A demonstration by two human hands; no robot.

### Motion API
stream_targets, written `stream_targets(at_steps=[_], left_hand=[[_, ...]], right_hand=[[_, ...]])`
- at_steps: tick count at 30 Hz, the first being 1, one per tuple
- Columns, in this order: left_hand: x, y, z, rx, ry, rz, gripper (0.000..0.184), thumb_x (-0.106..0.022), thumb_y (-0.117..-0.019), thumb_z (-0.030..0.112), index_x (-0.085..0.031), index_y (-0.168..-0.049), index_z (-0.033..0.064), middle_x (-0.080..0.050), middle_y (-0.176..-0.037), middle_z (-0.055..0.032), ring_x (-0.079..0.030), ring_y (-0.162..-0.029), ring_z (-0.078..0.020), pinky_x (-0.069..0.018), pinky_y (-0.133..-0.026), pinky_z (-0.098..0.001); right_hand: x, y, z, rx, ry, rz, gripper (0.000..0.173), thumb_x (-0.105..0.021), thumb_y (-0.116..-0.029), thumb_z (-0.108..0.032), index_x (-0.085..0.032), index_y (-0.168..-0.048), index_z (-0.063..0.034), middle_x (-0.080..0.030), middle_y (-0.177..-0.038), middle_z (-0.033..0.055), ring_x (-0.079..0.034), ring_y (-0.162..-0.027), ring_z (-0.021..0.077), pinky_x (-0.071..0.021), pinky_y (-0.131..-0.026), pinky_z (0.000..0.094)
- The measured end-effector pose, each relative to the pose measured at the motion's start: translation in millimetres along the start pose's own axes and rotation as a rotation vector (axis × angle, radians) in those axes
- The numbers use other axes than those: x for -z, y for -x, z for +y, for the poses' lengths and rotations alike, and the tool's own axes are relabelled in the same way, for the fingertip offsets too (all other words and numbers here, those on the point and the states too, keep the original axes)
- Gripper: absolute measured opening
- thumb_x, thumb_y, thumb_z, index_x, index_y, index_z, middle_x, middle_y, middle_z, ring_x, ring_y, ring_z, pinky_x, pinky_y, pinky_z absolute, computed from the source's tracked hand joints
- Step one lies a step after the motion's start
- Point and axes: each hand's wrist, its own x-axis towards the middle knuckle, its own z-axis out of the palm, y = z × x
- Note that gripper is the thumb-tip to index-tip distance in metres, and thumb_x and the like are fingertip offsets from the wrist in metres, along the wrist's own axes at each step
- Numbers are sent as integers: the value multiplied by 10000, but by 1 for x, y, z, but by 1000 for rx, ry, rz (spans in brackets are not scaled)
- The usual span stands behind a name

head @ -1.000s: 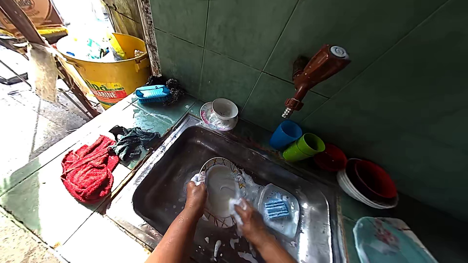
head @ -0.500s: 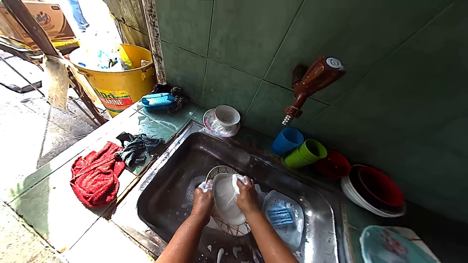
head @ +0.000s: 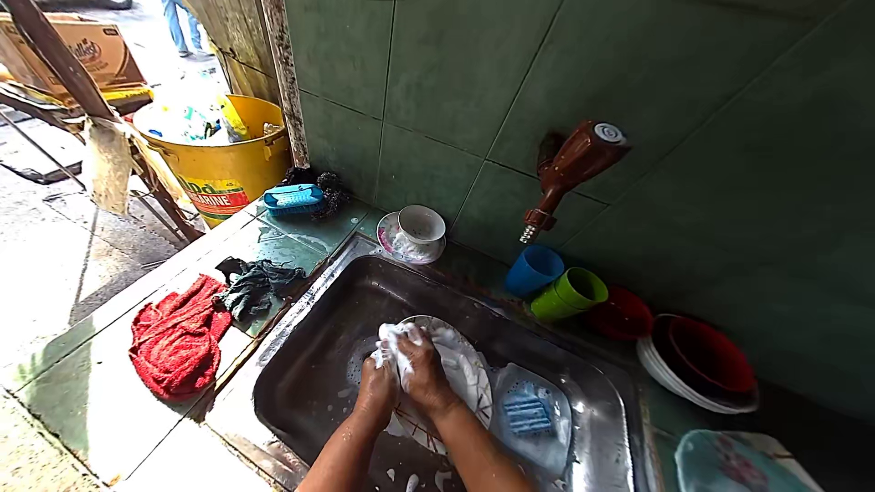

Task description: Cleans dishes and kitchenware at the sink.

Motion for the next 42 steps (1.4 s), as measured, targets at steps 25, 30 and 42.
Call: stream_targets(at_steps=[25,30,42], left_hand=[[5,1,16,169,-135,-158,172,-646,-1009,167,-648,-1067,6,-653,-884,-46,-634,-796,-86,-543,-743,-264],[7,2,13,100,-68,-195,152,-655,-988,134,-655,-1063,1,-674,-892,-37,-650,-819,-73,-551,-772,-252],[4,-5,17,82,26,-29,626,-205,-1130,403,-628,-1177,-55,-674,-1053,-176,-663,-995,-201,-545,-903,-381]], right_hand=[[58,3,37,83,233,-39,211,-661,-886,-32,-794,-1050,-36,-698,-1171,231,-637,-1161,397,-520,-999,544],[69,-10,43,102,296,-24,254,-644,-900,-10,-789,-1102,-59,-711,-1170,198,-649,-1156,382,-532,-985,551],[171,18,-2,-176,-36,150,310,-663,-752,-94,-689,-1032,35,-700,-899,39,-662,-803,28,-566,-734,209]])
